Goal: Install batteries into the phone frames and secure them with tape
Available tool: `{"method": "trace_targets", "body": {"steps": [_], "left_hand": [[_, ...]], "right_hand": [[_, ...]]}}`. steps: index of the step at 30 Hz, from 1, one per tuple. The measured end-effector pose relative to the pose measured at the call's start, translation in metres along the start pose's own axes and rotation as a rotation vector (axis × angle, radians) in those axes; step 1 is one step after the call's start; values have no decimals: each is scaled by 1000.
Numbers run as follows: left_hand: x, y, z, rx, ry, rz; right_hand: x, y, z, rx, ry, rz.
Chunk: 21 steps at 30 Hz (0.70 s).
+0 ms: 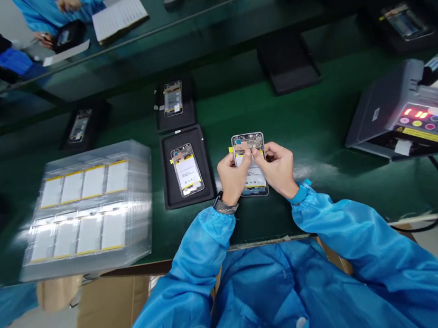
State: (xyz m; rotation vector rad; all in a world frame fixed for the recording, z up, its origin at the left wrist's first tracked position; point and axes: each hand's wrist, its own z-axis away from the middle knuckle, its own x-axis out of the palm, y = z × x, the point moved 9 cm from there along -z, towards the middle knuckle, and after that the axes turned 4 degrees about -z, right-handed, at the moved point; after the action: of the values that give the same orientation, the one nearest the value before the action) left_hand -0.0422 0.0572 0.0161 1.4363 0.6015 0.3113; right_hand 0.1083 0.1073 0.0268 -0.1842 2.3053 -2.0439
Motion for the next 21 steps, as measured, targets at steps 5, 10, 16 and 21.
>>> {"method": "trace_targets", "body": {"steps": [5, 10, 16, 21], "left_hand": [[0, 7, 1, 68, -40, 141], [0, 7, 3, 51, -55, 145], [-1, 6, 5, 28, -47, 121], [-2, 6, 7, 23, 13, 96]], "right_hand": [[5, 2, 2, -21, -67, -17], [8, 7, 5, -11, -119, -57], [8, 6, 4, 7, -138, -7], [9, 0, 4, -11, -137, -27]]}}
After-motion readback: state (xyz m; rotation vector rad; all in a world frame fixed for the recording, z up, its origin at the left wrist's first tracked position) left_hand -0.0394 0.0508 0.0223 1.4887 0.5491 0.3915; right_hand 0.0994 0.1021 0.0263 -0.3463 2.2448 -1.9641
